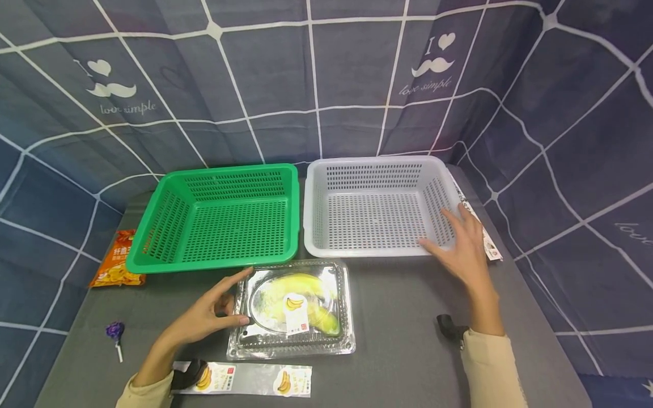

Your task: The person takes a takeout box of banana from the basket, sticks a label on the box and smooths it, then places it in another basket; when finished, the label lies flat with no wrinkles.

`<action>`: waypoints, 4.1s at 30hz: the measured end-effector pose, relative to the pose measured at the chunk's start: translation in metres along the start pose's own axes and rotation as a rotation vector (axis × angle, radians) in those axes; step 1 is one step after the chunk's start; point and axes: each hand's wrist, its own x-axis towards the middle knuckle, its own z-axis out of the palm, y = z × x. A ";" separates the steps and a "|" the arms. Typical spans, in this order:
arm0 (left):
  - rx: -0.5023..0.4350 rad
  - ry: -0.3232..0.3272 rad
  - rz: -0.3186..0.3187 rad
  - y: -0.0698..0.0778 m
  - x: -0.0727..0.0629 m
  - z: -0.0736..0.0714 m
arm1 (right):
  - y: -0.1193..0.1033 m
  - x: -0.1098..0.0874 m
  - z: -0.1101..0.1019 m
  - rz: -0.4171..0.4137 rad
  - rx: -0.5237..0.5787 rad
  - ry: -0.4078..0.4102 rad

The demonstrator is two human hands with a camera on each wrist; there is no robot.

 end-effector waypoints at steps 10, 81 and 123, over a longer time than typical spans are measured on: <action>-0.097 0.013 0.059 0.000 -0.002 0.000 | -0.003 0.001 0.000 0.029 -0.046 -0.037; -0.075 0.170 0.026 0.101 0.122 -0.044 | 0.000 -0.001 0.000 0.003 -0.050 -0.015; -0.121 0.120 -0.123 0.101 0.265 0.005 | 0.003 0.000 0.001 0.016 -0.028 0.002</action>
